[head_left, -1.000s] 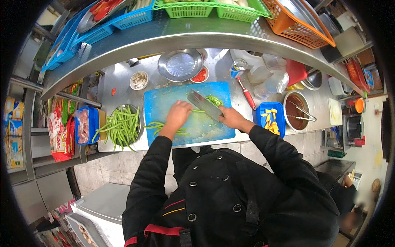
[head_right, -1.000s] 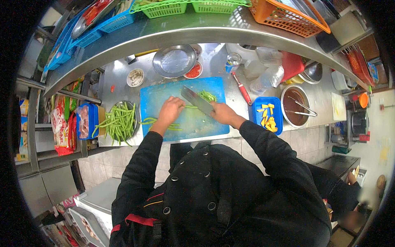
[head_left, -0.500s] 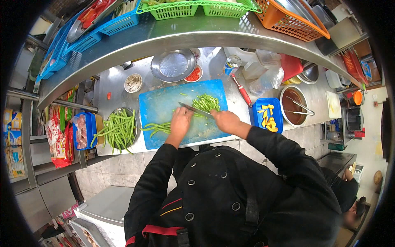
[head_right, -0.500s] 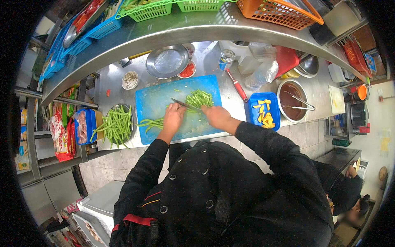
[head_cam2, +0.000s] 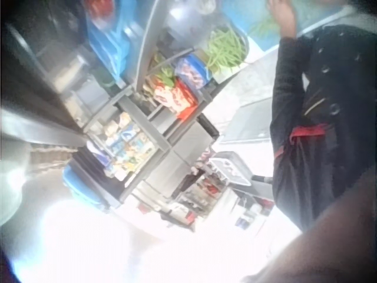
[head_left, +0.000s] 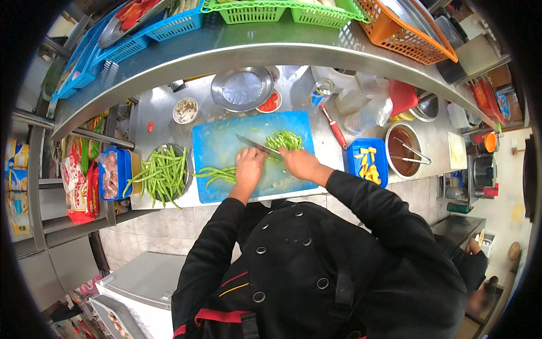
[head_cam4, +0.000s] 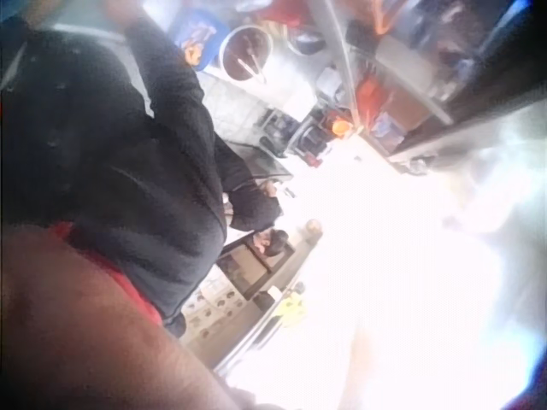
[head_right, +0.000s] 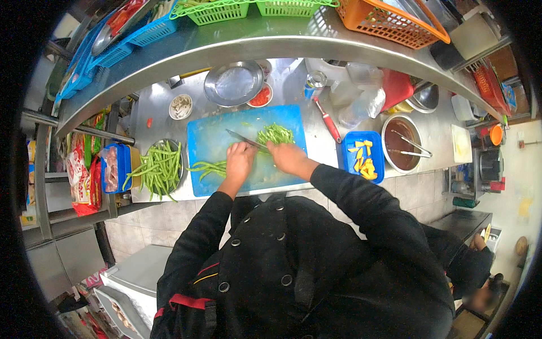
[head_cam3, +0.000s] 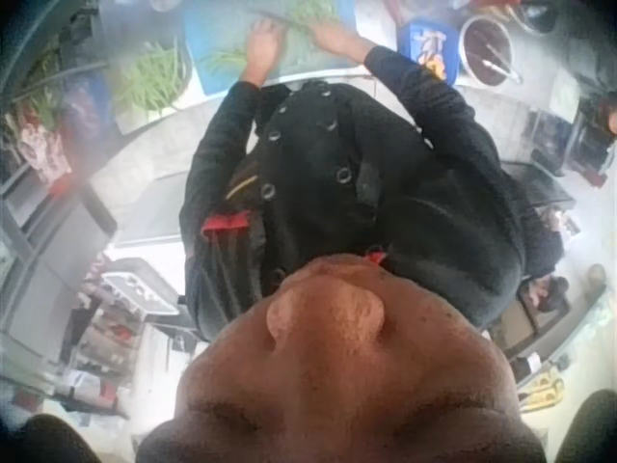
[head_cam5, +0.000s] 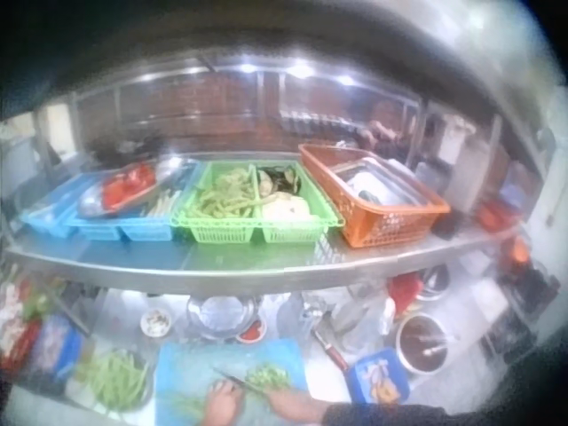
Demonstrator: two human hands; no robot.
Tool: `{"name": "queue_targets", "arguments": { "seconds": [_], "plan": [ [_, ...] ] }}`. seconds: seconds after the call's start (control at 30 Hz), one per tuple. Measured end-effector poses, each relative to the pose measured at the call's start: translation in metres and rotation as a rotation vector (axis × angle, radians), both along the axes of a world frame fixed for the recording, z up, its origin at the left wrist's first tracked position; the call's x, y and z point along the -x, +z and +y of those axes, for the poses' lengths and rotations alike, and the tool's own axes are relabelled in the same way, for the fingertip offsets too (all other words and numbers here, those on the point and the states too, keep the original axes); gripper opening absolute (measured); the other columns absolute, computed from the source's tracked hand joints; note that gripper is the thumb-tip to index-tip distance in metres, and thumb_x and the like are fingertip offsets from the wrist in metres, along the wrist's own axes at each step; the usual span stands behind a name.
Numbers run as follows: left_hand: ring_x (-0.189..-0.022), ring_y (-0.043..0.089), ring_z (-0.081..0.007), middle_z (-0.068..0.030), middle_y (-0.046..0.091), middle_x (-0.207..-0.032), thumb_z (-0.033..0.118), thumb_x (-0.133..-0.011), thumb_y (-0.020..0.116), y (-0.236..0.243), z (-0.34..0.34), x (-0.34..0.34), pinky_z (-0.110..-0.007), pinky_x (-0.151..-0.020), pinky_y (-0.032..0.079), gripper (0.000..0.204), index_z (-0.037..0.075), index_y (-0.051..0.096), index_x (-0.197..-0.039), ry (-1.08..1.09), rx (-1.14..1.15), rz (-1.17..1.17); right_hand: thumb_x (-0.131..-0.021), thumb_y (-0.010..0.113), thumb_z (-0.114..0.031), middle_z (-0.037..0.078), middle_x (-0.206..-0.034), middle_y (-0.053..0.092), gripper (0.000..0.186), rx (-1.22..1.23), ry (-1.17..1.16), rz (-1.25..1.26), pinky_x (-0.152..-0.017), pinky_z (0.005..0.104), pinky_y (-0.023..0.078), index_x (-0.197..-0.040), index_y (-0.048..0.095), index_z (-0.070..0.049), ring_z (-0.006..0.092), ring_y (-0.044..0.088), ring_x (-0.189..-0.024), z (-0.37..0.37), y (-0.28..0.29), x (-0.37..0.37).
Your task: The person chops green beans on a blue cutting board using a cleaver, occasionally gathering more beans from a pile on the counter.
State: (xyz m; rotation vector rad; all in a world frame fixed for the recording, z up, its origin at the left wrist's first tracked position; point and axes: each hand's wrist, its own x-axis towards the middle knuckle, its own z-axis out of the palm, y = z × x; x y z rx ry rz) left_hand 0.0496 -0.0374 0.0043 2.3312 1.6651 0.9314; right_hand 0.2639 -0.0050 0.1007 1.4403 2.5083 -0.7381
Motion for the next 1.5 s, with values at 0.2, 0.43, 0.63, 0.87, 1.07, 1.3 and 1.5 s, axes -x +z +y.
{"name": "queue_targets", "arguments": {
  "seconds": [0.2,0.43,0.63,0.87,1.07,1.3,1.5],
  "plan": [
    [-0.095,0.061,-0.0281,-0.0044,0.065,-0.093,0.011,-0.084,0.073,-0.007,0.0,-0.004,-0.045,-0.091,0.046,0.012,0.013,0.078,-0.094,0.008,-0.036,-0.044,-0.094,0.055,-0.011,0.027,-0.084,0.072,0.028,-0.032,-0.07,0.089,-0.071,0.0583,0.057,-0.121,0.053,-0.002,0.0475,0.072,-0.079,-0.011,-0.03,-0.005],
    [-0.096,0.061,-0.029,-0.0042,0.066,-0.095,0.012,-0.083,0.076,-0.007,-0.002,0.0,-0.045,-0.09,0.047,0.011,0.011,0.077,-0.094,0.037,0.0,-0.069,-0.095,0.058,-0.013,0.029,-0.083,0.071,0.031,0.0,-0.024,0.088,-0.074,0.0598,0.056,-0.123,0.052,-0.001,0.0491,0.071,-0.079,0.001,-0.018,0.001],
    [-0.098,0.062,-0.0291,-0.0044,0.067,-0.097,0.012,-0.083,0.077,0.008,0.009,0.007,-0.045,-0.09,0.047,0.012,0.011,0.077,-0.095,0.04,0.039,-0.082,-0.096,0.059,-0.015,0.03,-0.087,0.072,0.033,-0.032,-0.125,0.158,-0.076,0.0596,0.056,-0.125,0.053,0.0,0.0491,0.071,-0.083,-0.002,-0.045,0.018],
    [-0.097,0.063,-0.0303,-0.0072,0.067,-0.096,0.011,-0.083,0.077,-0.008,0.011,0.014,-0.045,-0.084,0.05,0.011,0.01,0.075,-0.094,0.03,0.095,-0.034,-0.096,0.052,-0.011,0.03,-0.092,0.073,0.028,0.04,-0.069,0.127,-0.078,0.0572,0.058,-0.122,0.054,0.0,0.0472,0.073,-0.087,0.009,-0.018,0.013],
    [-0.097,0.062,-0.0304,-0.0076,0.067,-0.098,0.012,-0.084,0.077,-0.016,-0.007,-0.012,-0.045,-0.083,0.05,0.011,0.009,0.075,-0.094,0.087,0.022,-0.136,-0.095,0.053,-0.01,0.03,-0.094,0.072,0.028,0.049,-0.103,0.072,-0.079,0.0581,0.057,-0.121,0.055,0.0,0.0476,0.073,-0.09,-0.012,-0.012,0.0],
    [-0.103,0.06,-0.03,-0.0055,0.066,-0.103,0.016,-0.082,0.08,0.012,-0.002,-0.001,-0.045,-0.085,0.048,0.014,0.01,0.075,-0.095,0.088,0.063,-0.067,-0.093,0.056,-0.011,0.03,-0.087,0.072,0.026,-0.009,-0.093,0.125,-0.073,0.0578,0.058,-0.116,0.054,0.002,0.0479,0.072,-0.081,0.002,-0.023,0.012],
    [-0.099,0.061,-0.031,-0.0071,0.067,-0.1,0.016,-0.081,0.08,0.005,-0.002,-0.004,-0.045,-0.086,0.049,0.017,0.008,0.075,-0.096,0.046,0.077,-0.052,-0.093,0.055,-0.008,0.028,-0.094,0.073,0.031,0.007,-0.072,0.018,-0.079,0.0569,0.058,-0.123,0.055,0.001,0.0462,0.073,-0.088,-0.015,-0.016,-0.006]
  ]
}}
